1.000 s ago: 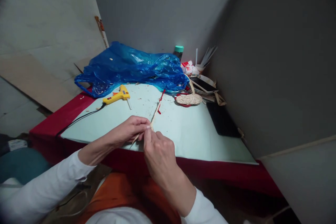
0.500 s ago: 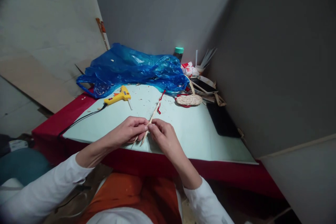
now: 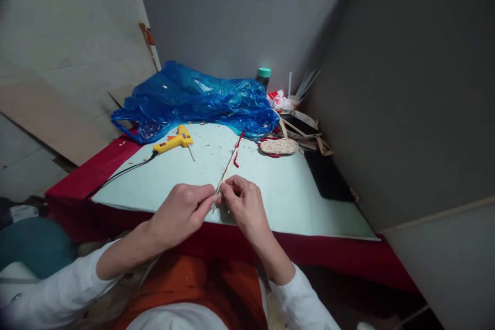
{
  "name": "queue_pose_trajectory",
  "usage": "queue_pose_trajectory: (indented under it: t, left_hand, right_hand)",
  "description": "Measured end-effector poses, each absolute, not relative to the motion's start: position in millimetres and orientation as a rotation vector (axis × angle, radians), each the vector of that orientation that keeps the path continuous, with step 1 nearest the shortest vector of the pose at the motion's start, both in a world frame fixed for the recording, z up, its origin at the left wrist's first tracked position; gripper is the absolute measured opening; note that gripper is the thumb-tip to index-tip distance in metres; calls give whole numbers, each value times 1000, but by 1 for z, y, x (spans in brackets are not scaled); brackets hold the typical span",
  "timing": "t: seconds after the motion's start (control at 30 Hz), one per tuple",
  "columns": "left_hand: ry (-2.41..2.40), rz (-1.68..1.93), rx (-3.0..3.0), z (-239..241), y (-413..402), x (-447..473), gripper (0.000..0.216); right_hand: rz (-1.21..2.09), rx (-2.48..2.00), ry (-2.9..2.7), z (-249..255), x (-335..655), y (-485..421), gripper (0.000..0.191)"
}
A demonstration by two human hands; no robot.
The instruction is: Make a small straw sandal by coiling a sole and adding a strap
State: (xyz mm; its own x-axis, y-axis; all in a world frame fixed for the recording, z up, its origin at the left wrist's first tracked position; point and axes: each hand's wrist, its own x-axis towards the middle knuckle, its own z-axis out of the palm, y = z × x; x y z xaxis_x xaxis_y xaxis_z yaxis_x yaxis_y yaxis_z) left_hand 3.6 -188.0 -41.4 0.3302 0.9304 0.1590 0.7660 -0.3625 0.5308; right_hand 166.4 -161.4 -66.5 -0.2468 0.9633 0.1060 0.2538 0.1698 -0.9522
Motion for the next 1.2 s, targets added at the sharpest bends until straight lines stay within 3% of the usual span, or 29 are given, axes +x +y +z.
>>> queue_pose_trajectory:
  t: [0.17,0.33,0.53,0.63,0.73,0.8,0.93,1.2]
  left_hand:
    - [1489,371,2581,-45,-197,16,26]
    - [1450,208,2777,-41,-195,27,40]
    - [1404,218,2808,-46,-196,24,39]
    - [1379,408,2638,-45,-194,14,21]
    - [1487,790,2308,-42,-184,4,32]
    - [1458,923,2039,-41,-173,1,21]
    - [1014,689,1440,-46,-153,2,20]
    - [966,635,1345,-46,-151,-7,26]
  right_hand:
    - [1198,-1158,-1585,-66,166,-159,28]
    - [1400,-1071,-1507,-61,172,-158,30]
    - [1517,-1026,-1437,-59,176,-160,30]
    - [1516,-998,-1444,-59,177,-161,29]
    - [1501,-975,-1474,-59,179,-162,29]
    - [1485,-961,-1502,-60,179,-162,30]
    - [1427,-942,-1578,-64,176,-161,31]
    - [1133,-1111,-1757,-64,170,-165,31]
